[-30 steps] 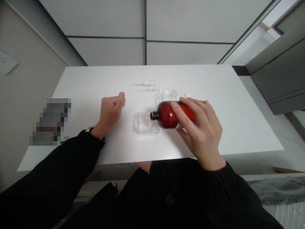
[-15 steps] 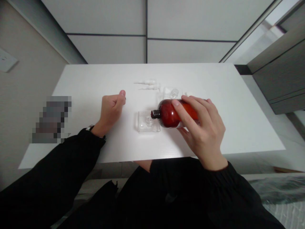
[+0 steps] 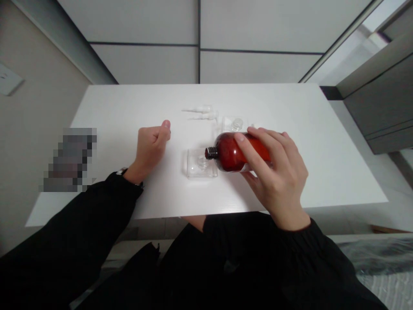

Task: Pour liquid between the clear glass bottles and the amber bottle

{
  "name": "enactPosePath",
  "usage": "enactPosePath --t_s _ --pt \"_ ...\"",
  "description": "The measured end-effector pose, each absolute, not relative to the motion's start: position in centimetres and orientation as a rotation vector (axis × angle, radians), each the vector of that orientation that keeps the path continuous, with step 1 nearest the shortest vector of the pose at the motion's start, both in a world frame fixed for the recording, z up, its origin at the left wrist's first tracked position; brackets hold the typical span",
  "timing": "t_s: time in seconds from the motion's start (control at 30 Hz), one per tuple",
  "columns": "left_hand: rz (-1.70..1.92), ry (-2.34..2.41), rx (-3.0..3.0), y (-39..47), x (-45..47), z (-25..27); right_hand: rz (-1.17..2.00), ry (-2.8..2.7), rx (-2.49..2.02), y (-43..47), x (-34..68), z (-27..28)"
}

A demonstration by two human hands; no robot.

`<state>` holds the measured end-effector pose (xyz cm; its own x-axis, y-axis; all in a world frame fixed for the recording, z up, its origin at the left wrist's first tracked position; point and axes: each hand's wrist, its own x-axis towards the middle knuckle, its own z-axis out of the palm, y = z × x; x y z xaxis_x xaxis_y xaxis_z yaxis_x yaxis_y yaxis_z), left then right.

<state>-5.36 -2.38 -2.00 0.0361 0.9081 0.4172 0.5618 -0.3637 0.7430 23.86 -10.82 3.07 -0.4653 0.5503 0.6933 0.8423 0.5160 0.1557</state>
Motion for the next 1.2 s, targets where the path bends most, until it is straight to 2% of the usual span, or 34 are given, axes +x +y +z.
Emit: enactPosePath --t_s 0.67,1.2 --pt "1.270 1.468 1.977 -2.34 -5.44 -2.24 -0.729 -2.169 -1.075 -10.55 23.64 3.58" --pt "1.277 1.449 1.958 -2.39 -5.32 -1.94 -0.616 -2.192 -1.151 -10.88 23.64 3.56"
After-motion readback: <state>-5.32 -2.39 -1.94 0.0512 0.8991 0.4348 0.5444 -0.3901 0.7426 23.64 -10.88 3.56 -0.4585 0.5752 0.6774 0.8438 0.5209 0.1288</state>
